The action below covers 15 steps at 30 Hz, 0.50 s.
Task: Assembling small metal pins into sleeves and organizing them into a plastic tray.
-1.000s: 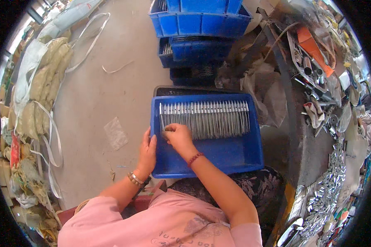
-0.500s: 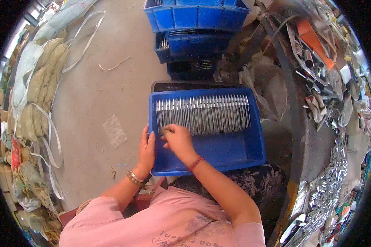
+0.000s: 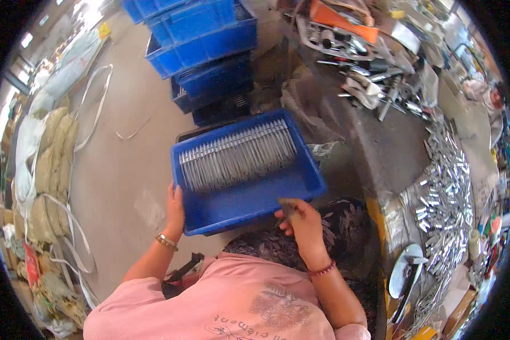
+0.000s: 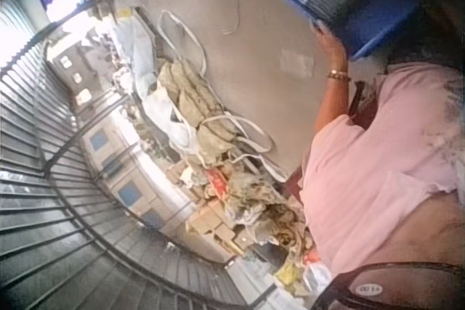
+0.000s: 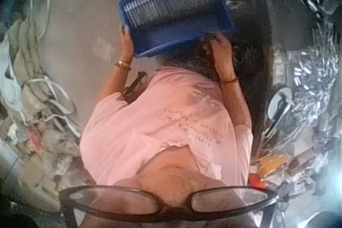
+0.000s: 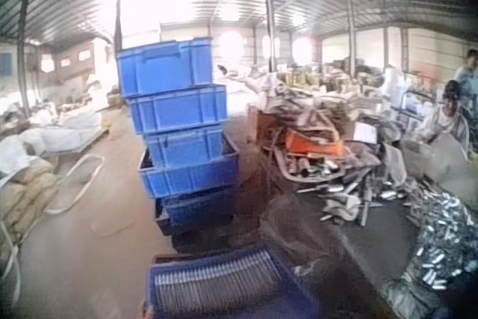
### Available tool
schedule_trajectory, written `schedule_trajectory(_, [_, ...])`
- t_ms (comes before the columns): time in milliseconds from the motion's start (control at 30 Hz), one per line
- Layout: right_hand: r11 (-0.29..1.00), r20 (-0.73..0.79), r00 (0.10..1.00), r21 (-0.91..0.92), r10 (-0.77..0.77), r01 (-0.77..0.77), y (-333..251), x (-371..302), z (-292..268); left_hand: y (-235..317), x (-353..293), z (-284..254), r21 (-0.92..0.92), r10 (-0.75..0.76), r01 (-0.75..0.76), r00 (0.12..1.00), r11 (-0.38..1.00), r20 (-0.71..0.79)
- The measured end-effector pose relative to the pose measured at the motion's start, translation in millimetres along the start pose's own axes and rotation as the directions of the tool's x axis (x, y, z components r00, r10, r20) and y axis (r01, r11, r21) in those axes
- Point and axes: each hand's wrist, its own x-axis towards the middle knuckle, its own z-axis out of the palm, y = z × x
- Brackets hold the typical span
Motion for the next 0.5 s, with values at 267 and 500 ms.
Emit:
schedule_trajectory(267, [0.973, -0.217, 0.956, 0.078, -0.195, 0.217, -18, -146, -83, 80, 5, 32, 0.456, 0.495, -0.520, 0.849, 0.722, 0.183])
schedule_trajectory(500, [0.484, -0.536, 0.127, -0.603, -0.835, 0.634, -50, -280, -129, 276, -63, 120, -0.465, 0.822, -0.692, 0.545, 0.552, 0.165])
